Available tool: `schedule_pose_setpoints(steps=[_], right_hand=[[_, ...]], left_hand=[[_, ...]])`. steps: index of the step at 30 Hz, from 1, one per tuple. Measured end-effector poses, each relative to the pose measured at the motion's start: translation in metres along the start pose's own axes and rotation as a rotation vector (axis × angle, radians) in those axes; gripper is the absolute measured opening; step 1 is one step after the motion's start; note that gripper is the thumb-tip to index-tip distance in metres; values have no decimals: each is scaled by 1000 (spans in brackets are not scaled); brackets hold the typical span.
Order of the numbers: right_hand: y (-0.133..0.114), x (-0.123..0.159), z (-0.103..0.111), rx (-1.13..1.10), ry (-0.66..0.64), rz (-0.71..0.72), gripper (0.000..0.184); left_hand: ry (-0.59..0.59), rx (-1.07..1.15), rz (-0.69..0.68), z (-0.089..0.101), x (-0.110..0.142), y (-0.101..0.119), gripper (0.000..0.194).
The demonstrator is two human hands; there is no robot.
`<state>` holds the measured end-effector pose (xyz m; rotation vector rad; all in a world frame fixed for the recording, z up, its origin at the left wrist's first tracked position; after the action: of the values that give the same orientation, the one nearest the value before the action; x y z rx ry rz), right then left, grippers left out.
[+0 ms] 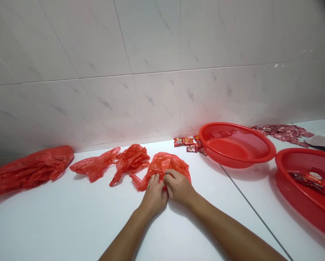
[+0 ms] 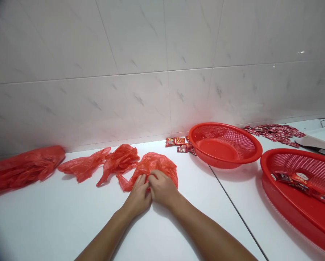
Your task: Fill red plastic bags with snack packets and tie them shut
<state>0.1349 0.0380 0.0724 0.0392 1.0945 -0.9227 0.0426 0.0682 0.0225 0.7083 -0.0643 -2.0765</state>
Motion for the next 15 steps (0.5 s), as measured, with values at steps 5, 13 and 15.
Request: schedule_pose_setpoints(steps=[5,13,15], right_hand=[[49,13,-10,308,-297,-315,22],[54,4,15,344,-119,-336,23],[42,0,26,340,-15,-245,23]], left_hand=[[-13,-15,68,11,-5,3,30],[93,-317,248,33,-8,-28,41],[108,-370,263,36,-6,-27,56]])
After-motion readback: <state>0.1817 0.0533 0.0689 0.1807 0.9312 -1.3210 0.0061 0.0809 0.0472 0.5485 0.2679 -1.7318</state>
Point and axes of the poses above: each hand's wrist, its own x-axis away from the middle knuckle, its own z-axis out of the back of the hand, y = z × x, the point moved 10 cm from there along -x, towards the middle knuckle, and after that the axes turned 10 degrees about y, right-handed, at the moved point
